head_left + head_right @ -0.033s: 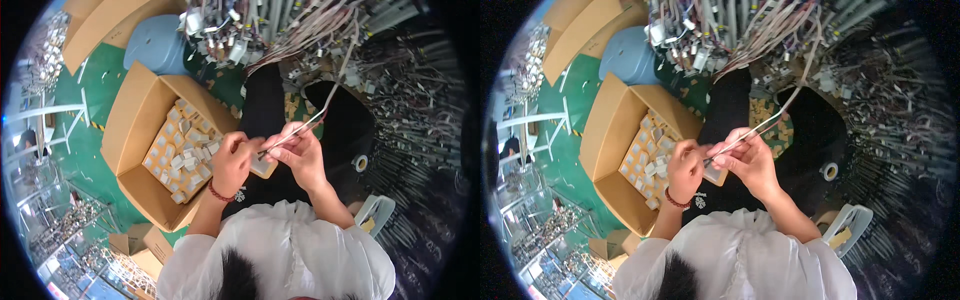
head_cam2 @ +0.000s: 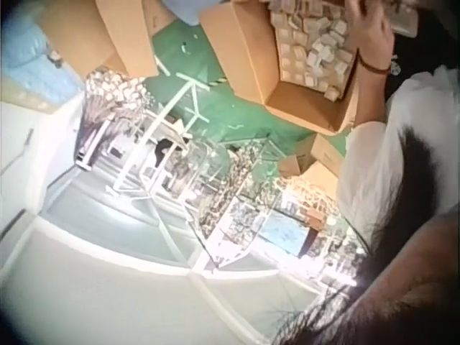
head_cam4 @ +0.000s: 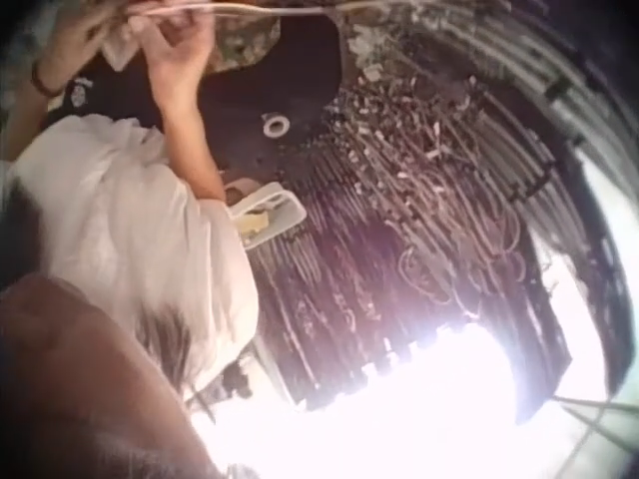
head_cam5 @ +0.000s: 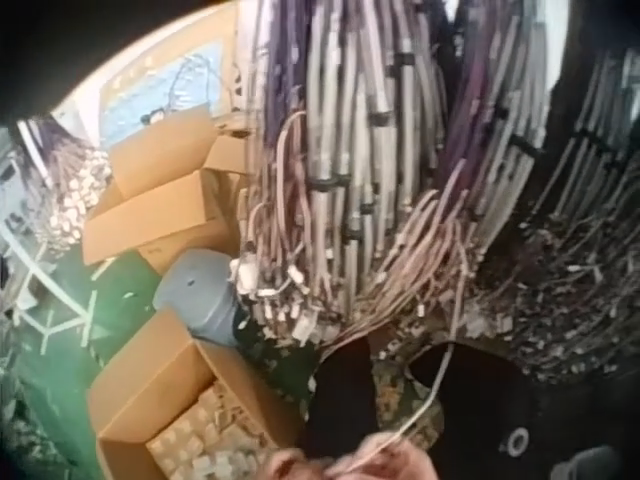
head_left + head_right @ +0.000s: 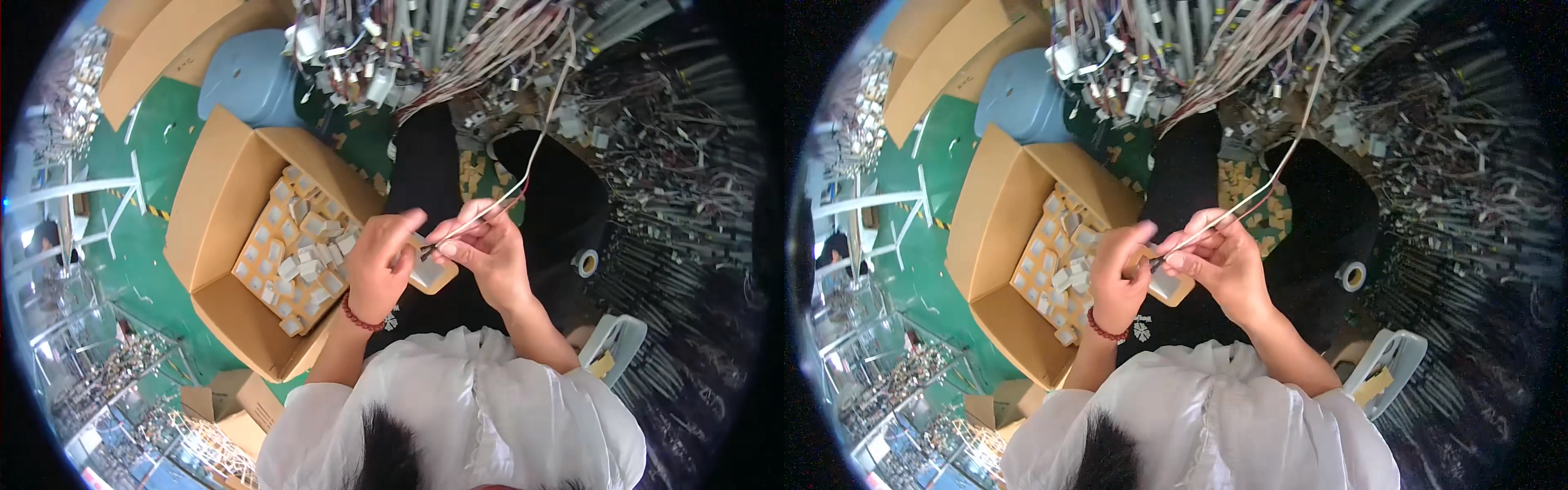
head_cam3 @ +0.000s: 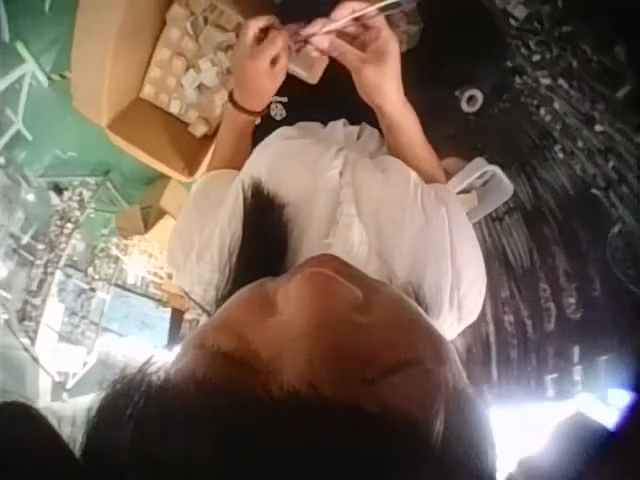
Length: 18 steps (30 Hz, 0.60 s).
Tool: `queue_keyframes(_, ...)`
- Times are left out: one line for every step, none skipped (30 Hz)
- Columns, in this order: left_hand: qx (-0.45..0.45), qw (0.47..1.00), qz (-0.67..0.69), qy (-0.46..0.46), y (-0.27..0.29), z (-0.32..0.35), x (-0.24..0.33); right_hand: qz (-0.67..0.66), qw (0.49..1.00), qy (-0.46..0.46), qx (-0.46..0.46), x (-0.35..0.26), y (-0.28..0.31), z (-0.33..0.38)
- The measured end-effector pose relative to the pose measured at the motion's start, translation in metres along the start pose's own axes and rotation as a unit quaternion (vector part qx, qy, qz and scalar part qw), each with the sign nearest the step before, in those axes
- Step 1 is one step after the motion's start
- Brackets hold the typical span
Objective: The person is wrapping electrical components and wires with black tape in a wire factory.
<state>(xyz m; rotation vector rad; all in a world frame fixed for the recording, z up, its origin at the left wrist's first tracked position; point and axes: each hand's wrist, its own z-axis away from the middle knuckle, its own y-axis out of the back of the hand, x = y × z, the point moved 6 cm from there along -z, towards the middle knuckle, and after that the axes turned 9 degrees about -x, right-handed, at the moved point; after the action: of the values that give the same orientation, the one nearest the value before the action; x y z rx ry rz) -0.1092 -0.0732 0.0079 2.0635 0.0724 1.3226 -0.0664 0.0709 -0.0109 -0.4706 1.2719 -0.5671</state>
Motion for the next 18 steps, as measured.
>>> queue_keyframes(-0.019,0.973,0.193,0.123,-0.010,0.007,-0.009,-0.004,1.000,0.007,0.002,-0.002,0.006,0.005)
queue_keyframes(-0.025,0.931,0.326,0.163,-0.016,0.005,-0.011,-0.011,1.000,0.020,0.019,-0.002,0.013,0.010)
queue_keyframes(-0.017,0.876,0.444,0.187,-0.027,0.004,-0.012,-0.024,0.999,0.030,0.023,-0.001,0.017,0.017)
queue_keyframes(0.011,0.835,0.516,0.193,-0.039,0.006,-0.015,-0.037,0.998,0.038,0.022,-0.001,0.017,0.022)
queue_keyframes(-0.011,0.807,0.550,0.215,-0.053,0.016,-0.020,-0.072,0.997,0.021,0.018,-0.002,0.015,0.029)
queue_keyframes(-0.026,0.770,0.591,0.239,-0.061,0.017,-0.010,-0.071,0.997,0.031,0.023,-0.005,0.017,0.034)
queue_keyframes(-0.029,0.760,0.603,0.242,-0.064,0.021,-0.004,-0.070,0.996,0.040,0.028,-0.007,0.019,0.037)
queue_keyframes(-0.030,0.749,0.614,0.246,-0.066,0.025,0.000,-0.064,0.995,0.052,0.048,-0.009,0.023,0.039)
queue_keyframes(-0.044,0.770,0.592,0.233,-0.066,0.024,0.001,-0.056,0.995,0.063,0.058,-0.013,0.027,0.042)
queue_keyframes(-0.058,0.874,0.450,0.172,-0.056,0.021,0.007,-0.049,0.994,0.073,0.067,-0.018,0.032,0.044)
queue_keyframes(-0.069,0.948,0.293,0.104,-0.047,0.017,0.019,-0.022,0.992,0.108,0.057,-0.023,0.038,0.046)
queue_keyframes(-0.039,0.984,0.167,0.050,-0.041,0.016,0.028,0.010,0.990,0.128,0.057,-0.031,0.039,0.050)
queue_keyframes(-0.060,0.985,0.149,0.061,-0.040,0.015,0.032,0.051,0.987,0.145,0.050,-0.038,0.035,0.052)
queue_keyframes(-0.080,0.985,0.132,0.072,-0.037,0.013,0.037,0.091,0.982,0.162,0.044,-0.045,0.031,0.055)
queue_keyframes(-0.088,0.984,0.138,0.073,-0.036,0.014,0.037,0.136,0.976,0.166,0.042,-0.049,0.026,0.058)
queue_keyframes(-0.090,0.984,0.137,0.074,-0.037,0.016,0.035,0.171,0.967,0.186,0.035,-0.054,0.018,0.061)
queue_keyframes(-0.062,0.984,0.166,0.032,-0.036,0.019,0.036,0.207,0.956,0.206,0.027,-0.058,0.011,0.063)
queue_keyframes(-0.031,0.980,0.194,-0.011,-0.032,0.020,0.038,0.286,0.934,0.213,0.026,-0.061,0.009,0.064)
